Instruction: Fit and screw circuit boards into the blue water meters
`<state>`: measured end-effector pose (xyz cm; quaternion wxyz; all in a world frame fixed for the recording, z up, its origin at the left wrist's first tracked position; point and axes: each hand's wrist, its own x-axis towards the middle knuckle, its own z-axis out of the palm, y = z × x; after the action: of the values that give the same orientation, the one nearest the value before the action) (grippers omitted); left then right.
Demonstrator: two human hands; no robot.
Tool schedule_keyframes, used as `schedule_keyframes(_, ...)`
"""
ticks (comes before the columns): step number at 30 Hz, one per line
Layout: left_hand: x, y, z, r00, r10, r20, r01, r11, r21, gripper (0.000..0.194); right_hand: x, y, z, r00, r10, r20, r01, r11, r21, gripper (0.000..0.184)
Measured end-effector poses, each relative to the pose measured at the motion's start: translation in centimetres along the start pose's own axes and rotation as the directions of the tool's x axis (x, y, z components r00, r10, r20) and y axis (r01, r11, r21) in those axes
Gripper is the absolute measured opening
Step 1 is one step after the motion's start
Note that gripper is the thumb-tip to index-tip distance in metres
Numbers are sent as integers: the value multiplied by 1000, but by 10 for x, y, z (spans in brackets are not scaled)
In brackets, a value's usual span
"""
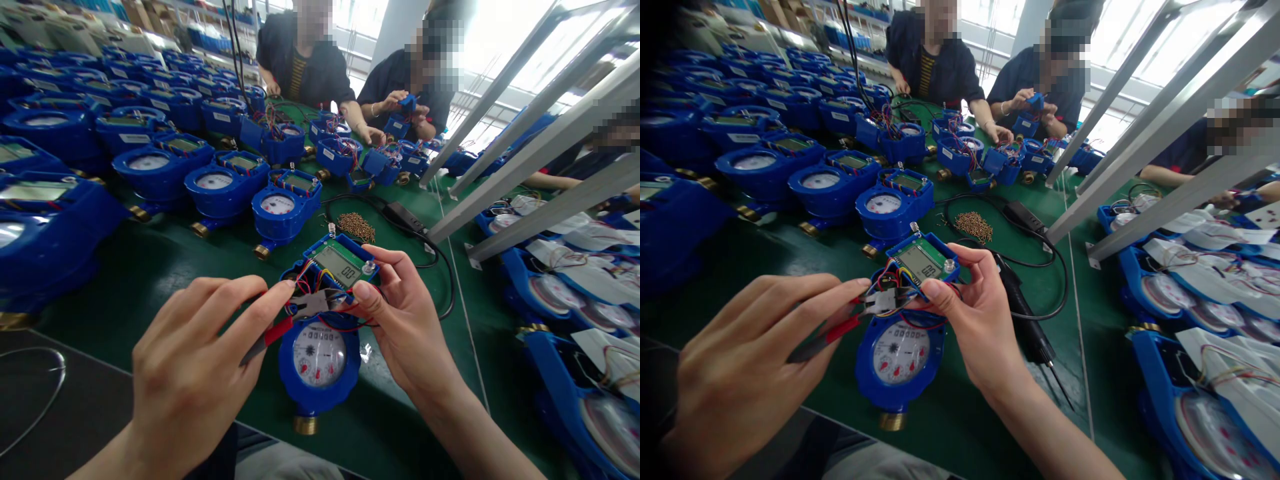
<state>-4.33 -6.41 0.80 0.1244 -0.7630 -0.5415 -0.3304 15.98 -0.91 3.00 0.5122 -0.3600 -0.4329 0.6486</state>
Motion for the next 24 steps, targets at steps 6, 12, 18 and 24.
schedule_keyframes(6,-8,4,3,999,-21,-42,24,997,73,44,-1,1,0,1000,-11,-11,11,1000,-5,39)
schedule_keyframes(12,-7,5,-1,999,15,-49,-8,990,141,44,0,2,0,999,-34,-4,34,999,-19,38)
schedule_keyframes(18,-5,0,-5,997,71,-21,-67,989,132,45,-2,4,0,999,-43,0,43,999,-5,37)
schedule_keyframes(24,-6,0,-4,998,60,-21,-57,989,133,46,-2,5,-1,999,-51,-9,51,999,-8,39)
